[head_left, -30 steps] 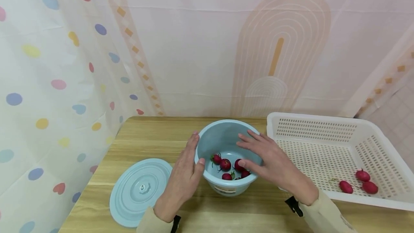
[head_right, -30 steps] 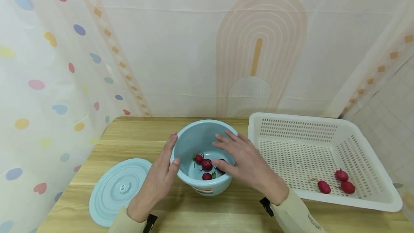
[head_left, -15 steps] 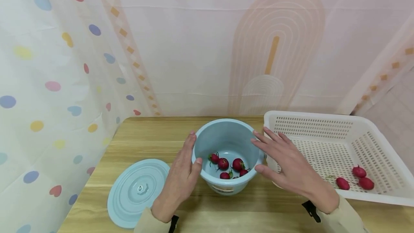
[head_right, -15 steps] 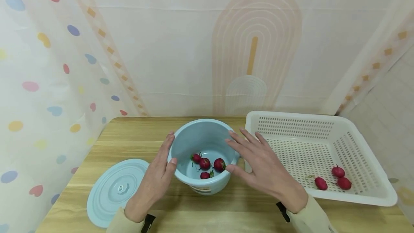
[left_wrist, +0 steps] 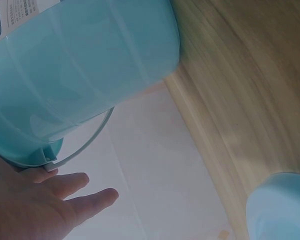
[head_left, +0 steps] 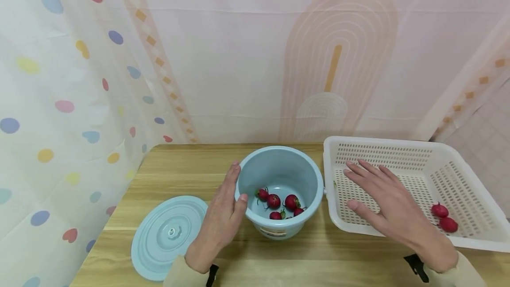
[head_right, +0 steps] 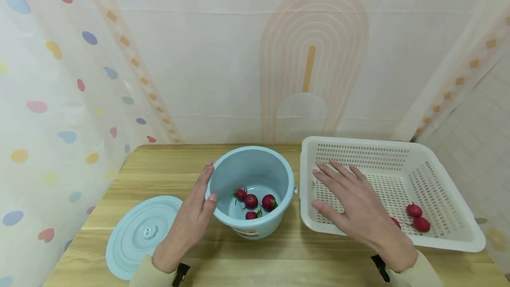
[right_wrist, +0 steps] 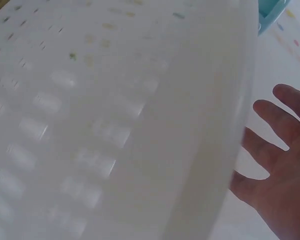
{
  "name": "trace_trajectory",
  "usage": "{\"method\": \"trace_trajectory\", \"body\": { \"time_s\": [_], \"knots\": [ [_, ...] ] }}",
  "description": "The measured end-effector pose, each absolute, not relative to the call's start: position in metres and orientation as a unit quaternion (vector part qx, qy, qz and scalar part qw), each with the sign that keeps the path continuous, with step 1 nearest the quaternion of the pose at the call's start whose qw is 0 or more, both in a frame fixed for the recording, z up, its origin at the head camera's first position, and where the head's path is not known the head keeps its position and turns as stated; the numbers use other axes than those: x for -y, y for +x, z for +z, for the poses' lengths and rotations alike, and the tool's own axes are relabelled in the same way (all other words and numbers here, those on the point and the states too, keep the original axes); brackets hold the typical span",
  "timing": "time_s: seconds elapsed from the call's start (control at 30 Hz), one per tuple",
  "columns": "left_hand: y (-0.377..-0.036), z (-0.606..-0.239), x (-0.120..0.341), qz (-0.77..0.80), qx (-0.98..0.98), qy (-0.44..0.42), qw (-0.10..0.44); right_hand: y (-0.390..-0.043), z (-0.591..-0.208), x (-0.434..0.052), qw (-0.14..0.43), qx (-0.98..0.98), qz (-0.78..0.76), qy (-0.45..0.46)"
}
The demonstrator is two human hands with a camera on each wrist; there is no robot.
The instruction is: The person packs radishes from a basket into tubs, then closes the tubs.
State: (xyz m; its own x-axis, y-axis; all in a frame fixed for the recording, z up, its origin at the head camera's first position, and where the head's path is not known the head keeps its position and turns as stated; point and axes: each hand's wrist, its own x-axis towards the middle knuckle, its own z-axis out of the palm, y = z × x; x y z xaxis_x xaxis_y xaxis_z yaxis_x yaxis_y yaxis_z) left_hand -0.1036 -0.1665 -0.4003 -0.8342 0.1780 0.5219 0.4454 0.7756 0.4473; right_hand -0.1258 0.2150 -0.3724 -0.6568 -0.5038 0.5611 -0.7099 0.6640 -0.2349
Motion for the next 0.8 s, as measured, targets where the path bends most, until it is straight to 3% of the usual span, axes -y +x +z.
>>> {"method": "trace_trajectory", "body": {
  "time_s": [0.8],
  "knots": [
    [-0.104,-0.401,0.166,-0.287,0.915,-0.166,0.231,-0.13,-0.395,-0.291,0.242,0.876,0.254,0.33]
  ]
}}
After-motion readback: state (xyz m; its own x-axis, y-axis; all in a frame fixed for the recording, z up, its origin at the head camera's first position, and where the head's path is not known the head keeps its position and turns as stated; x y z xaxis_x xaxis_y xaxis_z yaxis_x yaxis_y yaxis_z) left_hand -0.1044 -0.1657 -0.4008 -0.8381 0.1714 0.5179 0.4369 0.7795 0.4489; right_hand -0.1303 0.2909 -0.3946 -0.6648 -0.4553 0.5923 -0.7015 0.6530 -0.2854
